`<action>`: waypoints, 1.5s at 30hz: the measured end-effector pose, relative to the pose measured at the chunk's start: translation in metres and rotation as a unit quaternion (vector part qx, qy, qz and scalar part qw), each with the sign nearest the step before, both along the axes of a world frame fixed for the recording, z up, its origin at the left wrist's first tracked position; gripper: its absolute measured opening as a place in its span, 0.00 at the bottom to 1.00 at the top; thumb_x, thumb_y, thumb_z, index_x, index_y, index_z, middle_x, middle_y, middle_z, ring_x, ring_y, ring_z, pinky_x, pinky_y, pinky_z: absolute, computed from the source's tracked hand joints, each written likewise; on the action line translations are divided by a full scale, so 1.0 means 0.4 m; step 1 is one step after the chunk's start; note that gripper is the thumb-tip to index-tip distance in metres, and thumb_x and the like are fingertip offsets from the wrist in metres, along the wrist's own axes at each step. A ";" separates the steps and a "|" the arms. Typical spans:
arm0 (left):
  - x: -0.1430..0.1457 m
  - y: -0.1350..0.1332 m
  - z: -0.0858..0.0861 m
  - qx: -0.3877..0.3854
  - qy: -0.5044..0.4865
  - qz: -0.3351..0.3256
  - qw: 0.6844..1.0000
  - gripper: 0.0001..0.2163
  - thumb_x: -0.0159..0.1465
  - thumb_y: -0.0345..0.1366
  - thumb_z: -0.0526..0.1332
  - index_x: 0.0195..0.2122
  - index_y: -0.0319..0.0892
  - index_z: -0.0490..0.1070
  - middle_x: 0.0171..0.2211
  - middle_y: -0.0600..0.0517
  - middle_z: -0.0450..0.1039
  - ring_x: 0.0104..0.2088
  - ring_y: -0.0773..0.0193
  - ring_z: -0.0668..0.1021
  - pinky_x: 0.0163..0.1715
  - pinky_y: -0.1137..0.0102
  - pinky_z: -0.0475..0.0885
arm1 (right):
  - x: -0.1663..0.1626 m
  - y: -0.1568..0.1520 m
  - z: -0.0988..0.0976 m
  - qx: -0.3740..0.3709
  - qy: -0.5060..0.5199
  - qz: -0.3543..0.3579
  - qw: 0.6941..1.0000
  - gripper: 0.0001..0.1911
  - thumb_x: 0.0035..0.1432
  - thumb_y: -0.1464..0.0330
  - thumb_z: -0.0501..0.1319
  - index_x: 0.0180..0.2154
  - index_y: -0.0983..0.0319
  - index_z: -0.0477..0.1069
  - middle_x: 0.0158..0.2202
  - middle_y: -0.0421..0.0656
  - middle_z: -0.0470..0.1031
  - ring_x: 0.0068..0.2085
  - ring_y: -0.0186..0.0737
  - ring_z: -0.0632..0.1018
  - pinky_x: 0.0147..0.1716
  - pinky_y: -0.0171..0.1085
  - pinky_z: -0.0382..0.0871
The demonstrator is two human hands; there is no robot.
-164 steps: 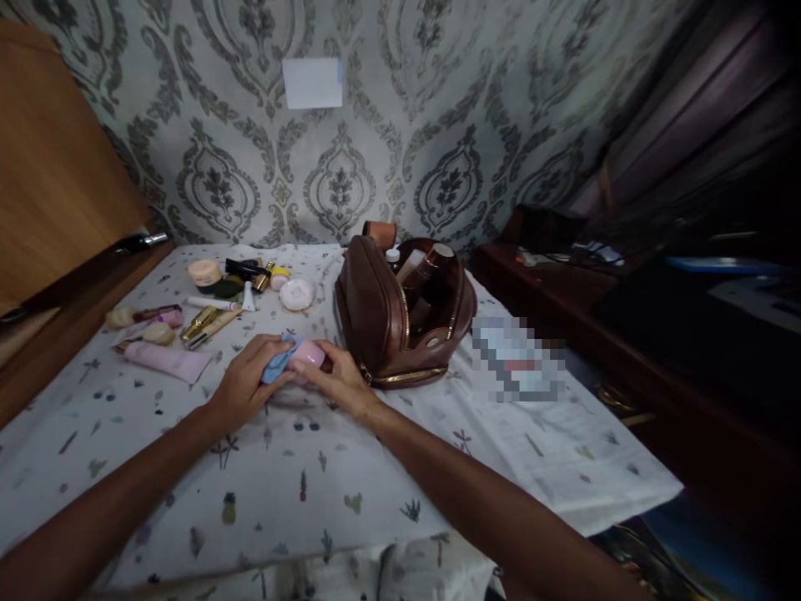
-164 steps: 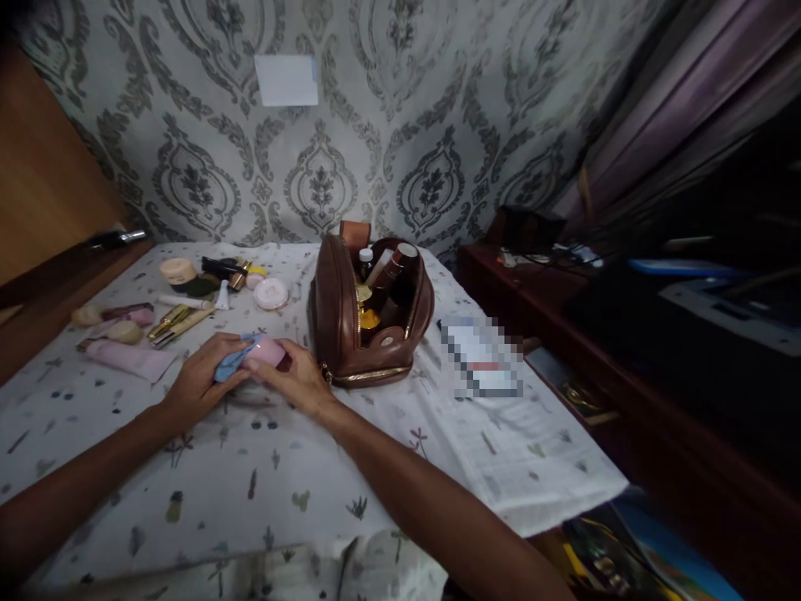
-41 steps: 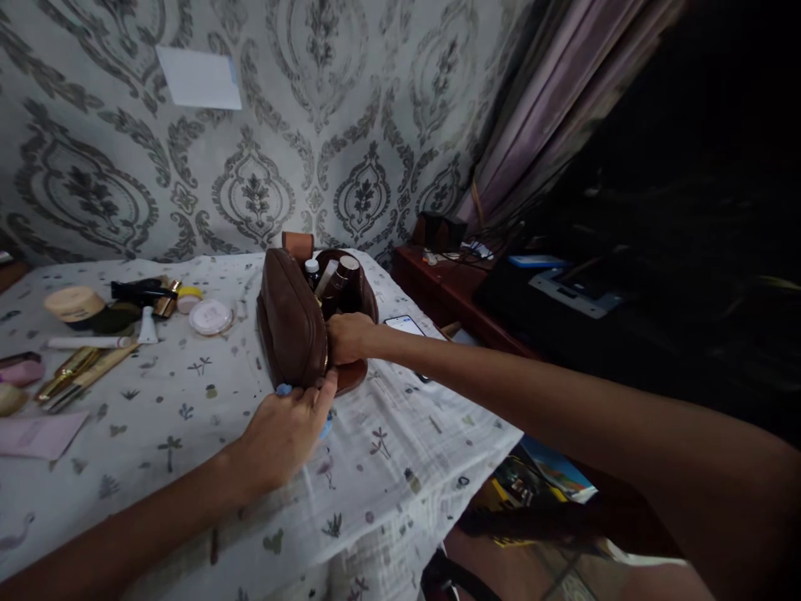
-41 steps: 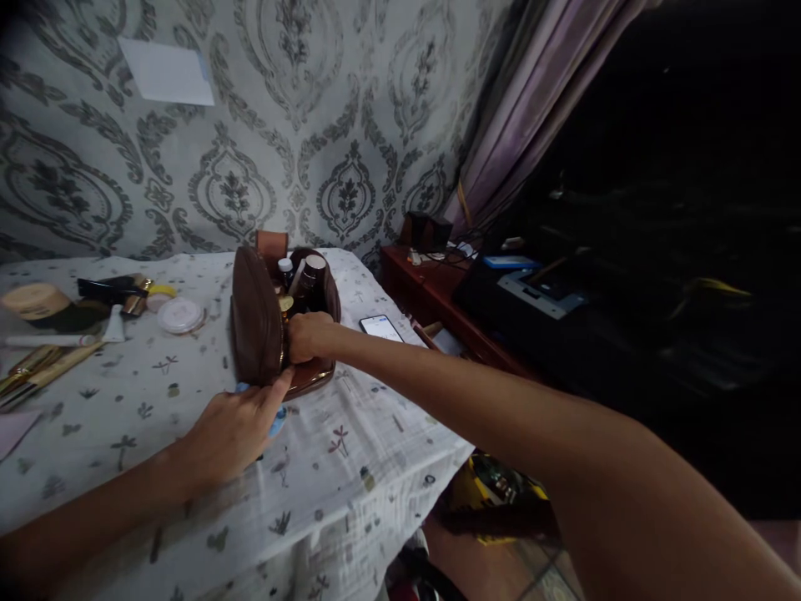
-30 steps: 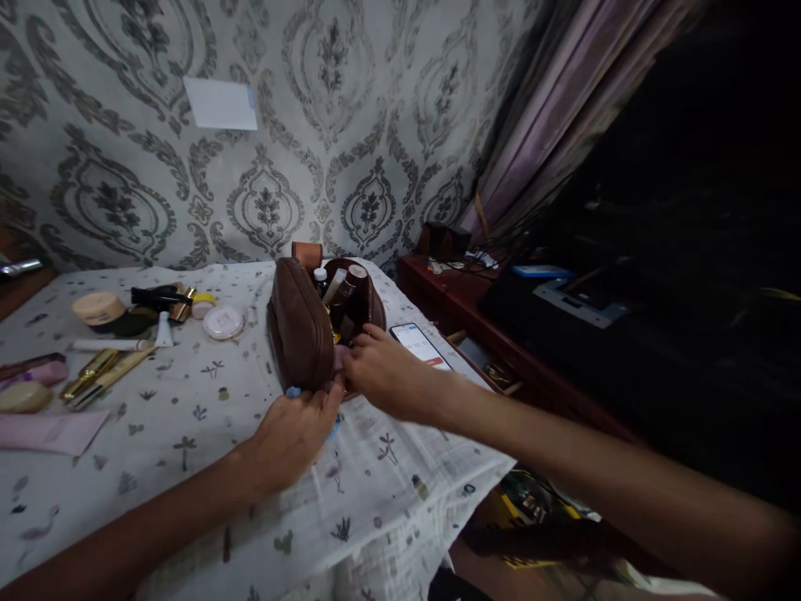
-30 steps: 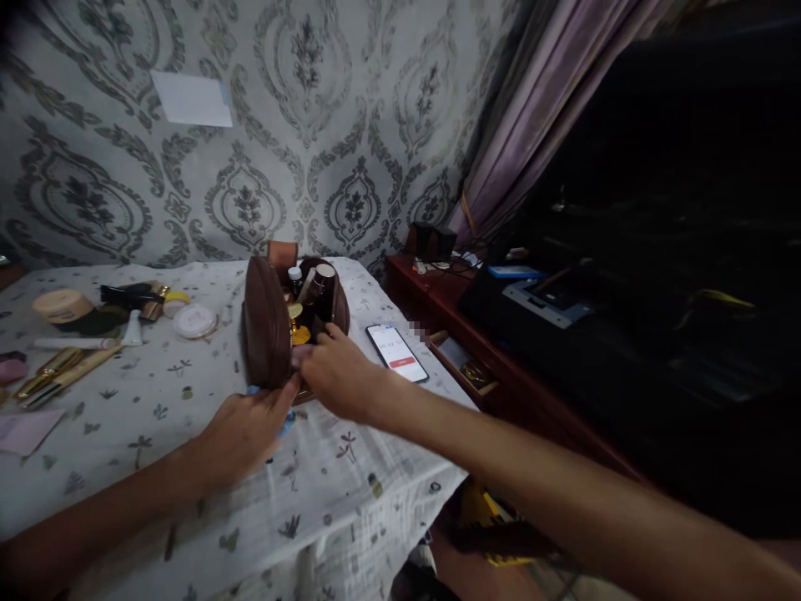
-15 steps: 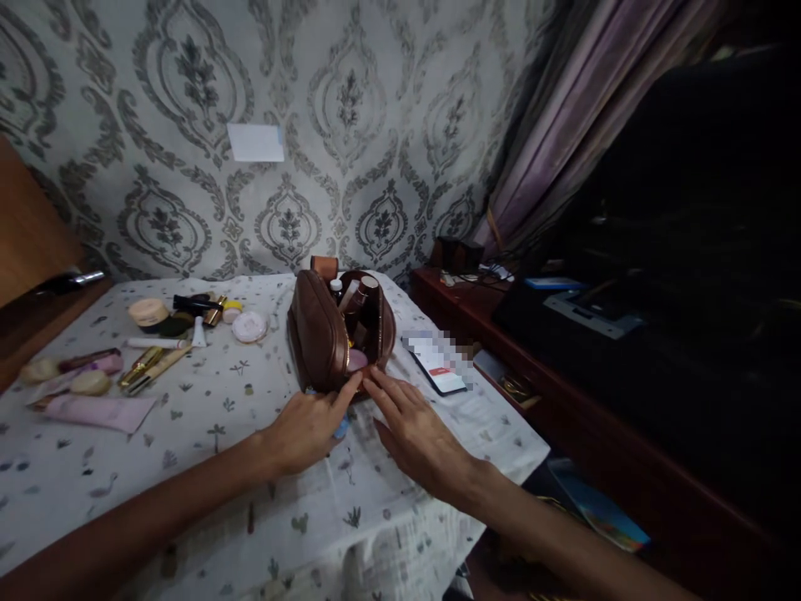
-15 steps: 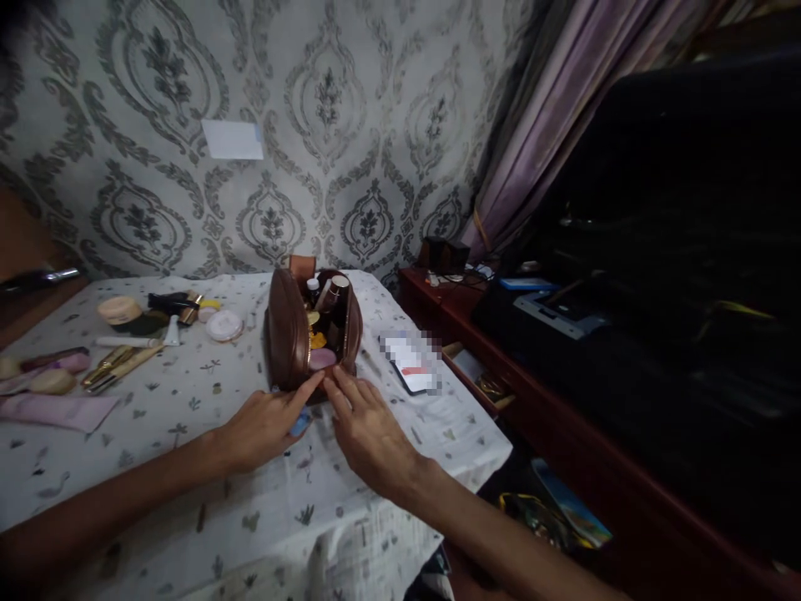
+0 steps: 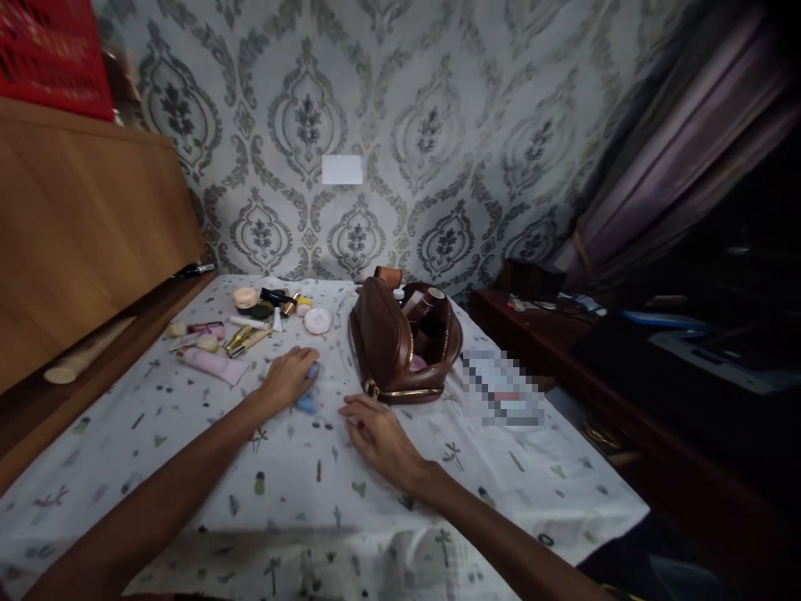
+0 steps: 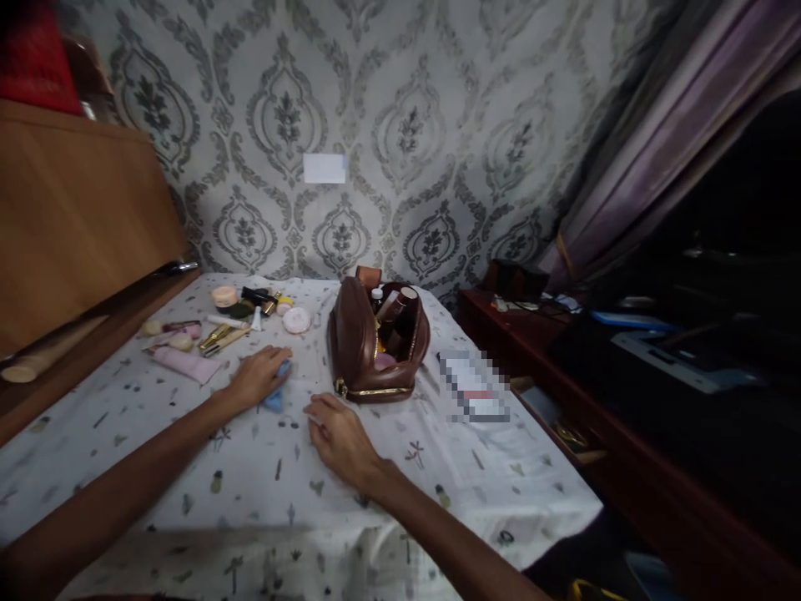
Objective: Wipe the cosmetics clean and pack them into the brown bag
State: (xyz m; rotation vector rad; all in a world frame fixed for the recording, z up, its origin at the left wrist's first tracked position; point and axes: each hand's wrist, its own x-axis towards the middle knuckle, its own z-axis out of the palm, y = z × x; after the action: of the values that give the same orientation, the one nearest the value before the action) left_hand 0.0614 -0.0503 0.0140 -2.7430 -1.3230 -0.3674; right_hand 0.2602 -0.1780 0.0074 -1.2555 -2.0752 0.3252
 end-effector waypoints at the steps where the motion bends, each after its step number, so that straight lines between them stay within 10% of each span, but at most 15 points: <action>1: -0.012 0.013 0.000 0.014 -0.005 0.020 1.000 0.11 0.69 0.33 0.53 0.48 0.41 0.71 0.45 0.44 0.76 0.49 0.55 0.74 0.46 0.62 0.72 | -0.029 0.031 0.000 -0.024 0.017 0.000 1.000 0.13 0.59 0.77 0.56 0.42 0.62 0.76 0.48 0.50 0.78 0.42 0.40 0.81 0.41 0.38 0.78; 10: -0.095 0.074 0.031 0.075 0.019 0.112 0.991 0.14 0.66 0.27 0.51 0.47 0.38 0.74 0.46 0.40 0.75 0.50 0.47 0.71 0.48 0.57 0.66 | -0.207 0.256 -0.071 -0.189 0.228 -0.061 0.953 0.13 0.56 0.75 0.55 0.41 0.65 0.75 0.31 0.41 0.77 0.27 0.34 0.76 0.29 0.32 0.73; 20: -0.125 0.158 0.037 0.065 0.000 0.170 0.983 0.16 0.69 0.31 0.48 0.49 0.38 0.74 0.47 0.41 0.76 0.50 0.50 0.73 0.49 0.60 0.66 | -0.184 0.255 -0.094 -0.219 0.306 -0.006 0.927 0.13 0.55 0.73 0.56 0.40 0.65 0.76 0.27 0.40 0.75 0.24 0.32 0.72 0.26 0.31 0.68; 27: -0.109 0.334 0.112 0.087 0.041 0.171 0.981 0.18 0.68 0.28 0.46 0.55 0.31 0.69 0.55 0.33 0.70 0.61 0.46 0.64 0.57 0.54 0.59 | -0.183 0.242 -0.078 -0.196 0.277 -0.010 0.941 0.12 0.55 0.74 0.57 0.39 0.64 0.78 0.28 0.41 0.77 0.30 0.36 0.76 0.28 0.31 0.70; 35: -0.109 0.500 0.094 0.042 0.099 0.201 0.974 0.20 0.63 0.26 0.51 0.57 0.30 0.66 0.60 0.31 0.67 0.65 0.43 0.60 0.59 0.44 0.53 | -0.177 0.238 -0.070 -0.187 0.267 -0.014 0.945 0.13 0.54 0.76 0.57 0.38 0.62 0.79 0.30 0.41 0.77 0.33 0.38 0.77 0.33 0.33 0.71; 45: -0.103 0.497 0.140 0.038 0.167 0.155 0.973 0.12 0.59 0.27 0.57 0.41 0.35 0.76 0.47 0.34 0.76 0.57 0.41 0.68 0.55 0.47 0.60 | -0.173 0.242 -0.080 -0.178 0.303 0.005 0.936 0.13 0.53 0.75 0.57 0.37 0.62 0.79 0.28 0.40 0.76 0.32 0.37 0.77 0.32 0.32 0.70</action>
State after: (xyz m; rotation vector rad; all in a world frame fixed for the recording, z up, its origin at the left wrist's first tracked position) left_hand 0.0201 0.1486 0.0700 -2.3460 -1.5635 0.0638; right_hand 0.1908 -0.0811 -0.0246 -1.1505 -1.5263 0.9950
